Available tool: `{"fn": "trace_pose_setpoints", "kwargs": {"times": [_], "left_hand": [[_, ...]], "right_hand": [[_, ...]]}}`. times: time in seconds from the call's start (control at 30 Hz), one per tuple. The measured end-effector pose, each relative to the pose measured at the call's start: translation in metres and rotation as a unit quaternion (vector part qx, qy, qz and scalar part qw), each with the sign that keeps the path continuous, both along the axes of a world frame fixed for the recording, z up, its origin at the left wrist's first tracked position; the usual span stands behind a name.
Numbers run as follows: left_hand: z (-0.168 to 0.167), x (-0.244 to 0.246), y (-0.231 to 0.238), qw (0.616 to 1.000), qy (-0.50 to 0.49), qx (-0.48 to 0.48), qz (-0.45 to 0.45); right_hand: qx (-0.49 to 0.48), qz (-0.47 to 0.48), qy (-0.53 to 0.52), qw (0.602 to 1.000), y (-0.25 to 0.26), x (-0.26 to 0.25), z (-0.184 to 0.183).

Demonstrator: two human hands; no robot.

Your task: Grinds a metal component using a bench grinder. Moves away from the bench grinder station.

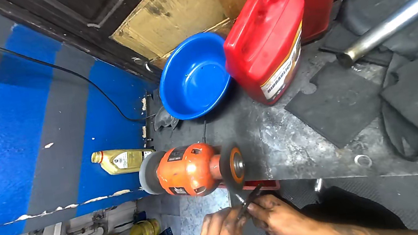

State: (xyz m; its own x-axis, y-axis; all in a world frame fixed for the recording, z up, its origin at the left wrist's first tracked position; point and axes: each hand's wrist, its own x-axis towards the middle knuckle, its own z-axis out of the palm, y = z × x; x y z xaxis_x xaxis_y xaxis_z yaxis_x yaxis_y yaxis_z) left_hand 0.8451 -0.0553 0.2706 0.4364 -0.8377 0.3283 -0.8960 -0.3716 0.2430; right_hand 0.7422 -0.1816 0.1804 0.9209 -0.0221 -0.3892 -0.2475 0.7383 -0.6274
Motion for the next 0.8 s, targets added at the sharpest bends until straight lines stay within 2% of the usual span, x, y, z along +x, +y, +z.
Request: {"fn": "trace_pose_setpoints", "kwargs": {"times": [0.1,0.23,0.37,0.53,0.63,0.7,0.73,0.8], "left_hand": [[0.000,-0.003,0.005,1.000,-0.005,0.001,-0.005],[0.000,-0.029,0.018,0.999,0.036,0.003,-0.023],[-0.018,-0.054,0.014,0.991,0.092,-0.033,-0.092],[-0.042,-0.077,-0.023,0.951,0.143,-0.063,-0.265],[-0.058,-0.090,-0.048,0.902,0.180,-0.083,-0.384],[-0.066,-0.102,-0.062,0.859,0.204,-0.087,-0.462],[-0.070,-0.111,-0.067,0.834,0.216,-0.087,-0.501],[-0.080,-0.132,-0.070,0.778,0.246,-0.082,-0.572]], "right_hand": [[-0.018,0.015,-0.005,1.000,0.002,-0.002,-0.001],[-0.075,0.048,-0.009,0.996,-0.007,-0.030,-0.004],[-0.155,0.011,0.036,0.987,-0.019,-0.079,-0.006],[-0.223,-0.193,0.077,0.953,-0.015,-0.161,0.010],[-0.215,-0.311,0.079,0.922,0.007,-0.209,0.025],[-0.167,-0.403,0.039,0.899,0.035,-0.234,0.035],[-0.146,-0.456,0.021,0.878,0.053,-0.242,0.038],[-0.136,-0.569,0.033,0.811,0.094,-0.250,0.044]]}}
